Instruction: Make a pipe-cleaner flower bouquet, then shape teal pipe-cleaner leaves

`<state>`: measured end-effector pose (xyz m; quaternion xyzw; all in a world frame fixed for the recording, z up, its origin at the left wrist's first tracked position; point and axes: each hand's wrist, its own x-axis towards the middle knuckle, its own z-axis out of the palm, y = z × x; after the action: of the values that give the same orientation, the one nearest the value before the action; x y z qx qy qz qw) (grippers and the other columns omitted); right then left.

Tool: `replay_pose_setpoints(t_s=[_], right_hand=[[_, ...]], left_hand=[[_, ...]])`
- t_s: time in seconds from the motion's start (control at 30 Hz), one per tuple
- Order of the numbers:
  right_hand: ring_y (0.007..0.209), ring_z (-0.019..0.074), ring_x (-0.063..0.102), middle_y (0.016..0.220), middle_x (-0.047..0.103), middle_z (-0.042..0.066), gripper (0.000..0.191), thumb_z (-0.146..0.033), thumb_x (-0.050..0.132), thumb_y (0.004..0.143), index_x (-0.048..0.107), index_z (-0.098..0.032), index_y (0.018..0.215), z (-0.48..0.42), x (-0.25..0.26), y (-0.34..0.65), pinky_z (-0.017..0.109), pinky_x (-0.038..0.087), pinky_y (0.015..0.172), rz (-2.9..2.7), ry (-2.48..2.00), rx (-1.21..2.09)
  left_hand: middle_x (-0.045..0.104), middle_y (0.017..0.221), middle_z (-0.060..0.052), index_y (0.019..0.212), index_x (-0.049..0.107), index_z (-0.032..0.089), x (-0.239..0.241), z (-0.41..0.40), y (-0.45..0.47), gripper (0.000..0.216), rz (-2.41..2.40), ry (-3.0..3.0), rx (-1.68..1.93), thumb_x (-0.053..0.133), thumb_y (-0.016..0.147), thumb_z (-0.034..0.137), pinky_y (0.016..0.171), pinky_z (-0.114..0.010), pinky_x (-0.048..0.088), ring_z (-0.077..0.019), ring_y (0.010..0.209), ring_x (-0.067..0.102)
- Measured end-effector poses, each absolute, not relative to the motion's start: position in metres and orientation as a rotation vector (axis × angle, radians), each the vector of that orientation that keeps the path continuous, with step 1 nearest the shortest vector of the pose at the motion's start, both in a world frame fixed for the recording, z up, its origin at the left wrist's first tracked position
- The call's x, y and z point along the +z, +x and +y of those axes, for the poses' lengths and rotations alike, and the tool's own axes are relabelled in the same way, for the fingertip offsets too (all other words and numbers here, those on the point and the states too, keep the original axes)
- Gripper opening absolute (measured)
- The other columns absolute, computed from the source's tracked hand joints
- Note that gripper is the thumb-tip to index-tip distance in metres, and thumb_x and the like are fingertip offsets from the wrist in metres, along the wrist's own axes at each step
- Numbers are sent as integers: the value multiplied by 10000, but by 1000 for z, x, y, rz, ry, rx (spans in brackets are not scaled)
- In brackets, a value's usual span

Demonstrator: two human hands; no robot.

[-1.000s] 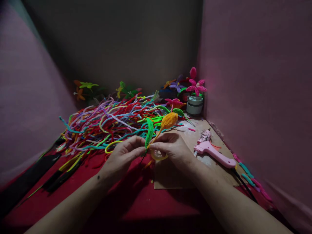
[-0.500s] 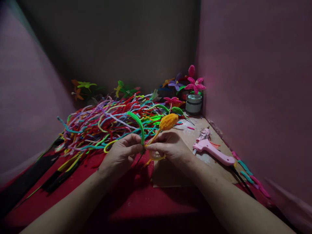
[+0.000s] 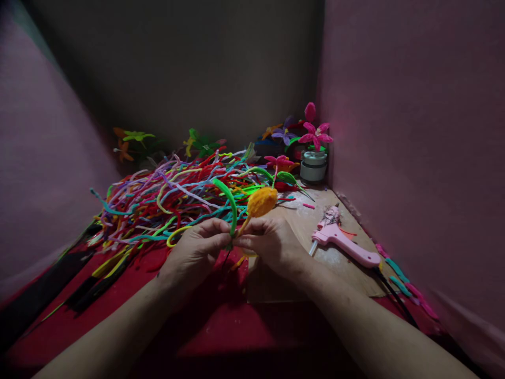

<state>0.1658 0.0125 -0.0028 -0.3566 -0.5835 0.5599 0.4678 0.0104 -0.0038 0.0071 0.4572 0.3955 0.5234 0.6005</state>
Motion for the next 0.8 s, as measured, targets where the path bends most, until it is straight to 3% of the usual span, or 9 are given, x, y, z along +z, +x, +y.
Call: replay_pose_setpoints(t_s=[0.2,0.4,0.5,0.7,0.8], right_hand=[[605,114,524,632,613,-2,138,-264,755,540,669,-182,608,8,-1,165,266,431,587,-1329,-874,1391],[655,124,537,674,625,7,84,-261,698,643,680,-180,654,9,-5,167,267,424,628,-1511,-789,1240],[589,110,523,625,625,0,87,-268,694,649,684,-182,652,8,-3,166,250,417,570,-1480,-838,1211],[453,63,429,519,562,-20,142,-270,732,591,649,-159,558,5,6,166,210,354,434,-1356,-855,1214],[458,64,439,521,547,-22,193,-297,747,563,629,-144,563,3,9,165,203,352,422,-1289,-841,1270]], left_hand=[[562,604,35,658,603,145,7,-1,10,175,882,1018,1178,744,554,140,561,-187,373,-57,543,499],[583,621,21,692,637,152,6,-5,9,87,1004,1213,1221,698,637,181,579,-210,390,-75,562,501],[593,626,17,701,642,169,6,-10,12,45,1068,1317,1292,667,676,197,611,-237,420,-98,585,521],[615,904,-30,856,649,198,2,-22,18,131,1149,1856,1466,614,735,161,807,-278,444,-151,867,571],[598,919,-28,905,602,203,-6,-20,18,202,1120,2055,1505,629,719,130,796,-278,451,-143,866,566]])
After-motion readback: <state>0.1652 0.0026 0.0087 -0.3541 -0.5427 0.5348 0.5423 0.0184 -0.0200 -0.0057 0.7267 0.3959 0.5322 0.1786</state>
